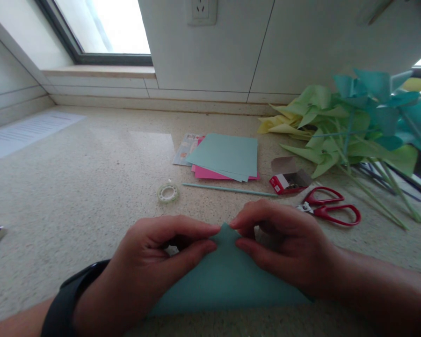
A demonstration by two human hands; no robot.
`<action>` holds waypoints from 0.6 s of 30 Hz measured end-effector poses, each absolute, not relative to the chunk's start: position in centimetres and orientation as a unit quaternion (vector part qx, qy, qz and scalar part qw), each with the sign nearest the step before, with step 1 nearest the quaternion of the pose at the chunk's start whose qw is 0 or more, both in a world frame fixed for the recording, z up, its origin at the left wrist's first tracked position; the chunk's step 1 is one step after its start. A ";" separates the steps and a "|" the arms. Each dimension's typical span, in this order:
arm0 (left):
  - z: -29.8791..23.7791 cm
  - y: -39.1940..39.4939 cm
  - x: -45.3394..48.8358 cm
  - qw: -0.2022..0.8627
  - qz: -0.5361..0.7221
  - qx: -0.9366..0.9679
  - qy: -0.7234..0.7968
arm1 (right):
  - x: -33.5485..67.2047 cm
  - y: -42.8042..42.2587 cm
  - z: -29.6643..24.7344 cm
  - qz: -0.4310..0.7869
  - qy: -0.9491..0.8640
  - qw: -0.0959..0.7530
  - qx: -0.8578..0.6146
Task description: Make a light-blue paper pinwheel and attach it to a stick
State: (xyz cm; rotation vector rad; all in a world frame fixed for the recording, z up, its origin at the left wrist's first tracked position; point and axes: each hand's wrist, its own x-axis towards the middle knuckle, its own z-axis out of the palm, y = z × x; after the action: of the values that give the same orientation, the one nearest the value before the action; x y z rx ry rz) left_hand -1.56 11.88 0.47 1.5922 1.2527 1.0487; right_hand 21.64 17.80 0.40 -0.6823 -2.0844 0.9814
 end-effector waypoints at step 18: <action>0.6 11.9 -1.5 0.402 0.422 0.635 0.507 | 21.6 17.7 0.8 0.384 -0.807 0.362 -0.264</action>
State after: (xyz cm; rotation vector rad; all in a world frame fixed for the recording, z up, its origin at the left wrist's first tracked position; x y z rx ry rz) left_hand -1.52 11.91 0.62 1.6053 1.2820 1.0659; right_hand 21.57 17.66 0.77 -0.6808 -2.0790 0.9896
